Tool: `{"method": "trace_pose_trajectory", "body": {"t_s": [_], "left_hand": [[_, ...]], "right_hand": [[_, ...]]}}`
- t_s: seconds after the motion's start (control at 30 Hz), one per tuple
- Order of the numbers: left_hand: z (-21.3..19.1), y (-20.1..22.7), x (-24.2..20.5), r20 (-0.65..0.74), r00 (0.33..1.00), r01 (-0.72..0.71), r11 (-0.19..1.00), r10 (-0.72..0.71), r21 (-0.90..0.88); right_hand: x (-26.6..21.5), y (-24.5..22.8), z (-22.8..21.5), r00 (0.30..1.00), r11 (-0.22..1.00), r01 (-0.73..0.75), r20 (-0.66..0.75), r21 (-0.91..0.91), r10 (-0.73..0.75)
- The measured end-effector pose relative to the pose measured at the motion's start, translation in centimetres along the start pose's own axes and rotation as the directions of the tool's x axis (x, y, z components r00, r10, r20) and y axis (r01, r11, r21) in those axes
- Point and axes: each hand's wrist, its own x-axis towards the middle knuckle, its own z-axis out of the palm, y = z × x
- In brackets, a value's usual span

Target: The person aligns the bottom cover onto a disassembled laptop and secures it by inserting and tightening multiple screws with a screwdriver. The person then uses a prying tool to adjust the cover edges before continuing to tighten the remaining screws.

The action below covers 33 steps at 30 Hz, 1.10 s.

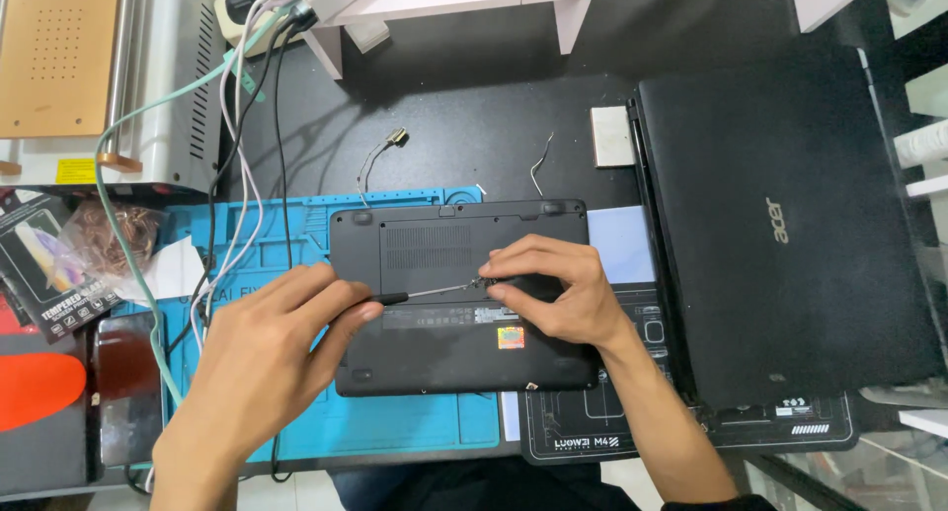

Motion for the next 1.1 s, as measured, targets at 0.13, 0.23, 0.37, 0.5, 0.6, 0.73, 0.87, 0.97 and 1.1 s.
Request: {"method": "trace_pose_trajectory", "body": {"t_s": [0.13,0.23,0.37,0.5,0.6,0.73,0.87,0.97,1.1], "left_hand": [[0.4,0.1,-0.1,-0.023,0.999,-0.036,0.999,0.036,0.016],[0.3,0.5,-0.1,-0.030,0.999,-0.022,1.000,0.023,0.017],[0.0,0.4,-0.3,-0.034,0.999,-0.027,0.999,0.028,0.032],[-0.6,0.3,-0.5,-0.034,0.999,-0.006,0.997,0.008,0.078],[-1.2,0.1,-0.7,-0.095,0.995,-0.022,0.996,0.030,0.081],[-1.7,0.2,-0.8,-0.160,0.985,-0.047,0.996,0.059,0.078],[-2.0,1.0,0.0,-0.159,0.985,-0.056,0.995,0.069,0.085],[-2.0,1.4,0.8,-0.112,0.989,-0.084,0.990,0.097,0.110],[-2.3,1.9,1.9,-0.099,0.985,-0.127,0.982,0.141,0.139]], "right_hand": [[0.0,0.3,-0.2,0.999,0.999,0.036,0.009,0.013,-0.036],[-0.1,0.4,-0.1,0.999,0.999,0.036,0.007,0.010,-0.036],[-0.2,0.5,-0.2,1.000,0.999,0.028,-0.007,0.022,-0.028],[-0.2,0.4,-0.7,0.996,0.994,-0.050,-0.063,0.095,0.056],[-0.2,0.8,-0.7,0.987,0.990,-0.094,-0.118,0.106,0.107],[-0.2,1.3,-0.6,0.981,0.992,-0.102,-0.157,0.069,0.112],[-0.3,1.3,-0.6,0.980,0.993,-0.098,-0.164,0.071,0.109],[-0.3,1.4,-0.7,0.980,0.992,-0.081,-0.173,0.099,0.097],[-0.3,1.7,-0.8,0.974,0.986,-0.077,-0.200,0.146,0.106]]}}
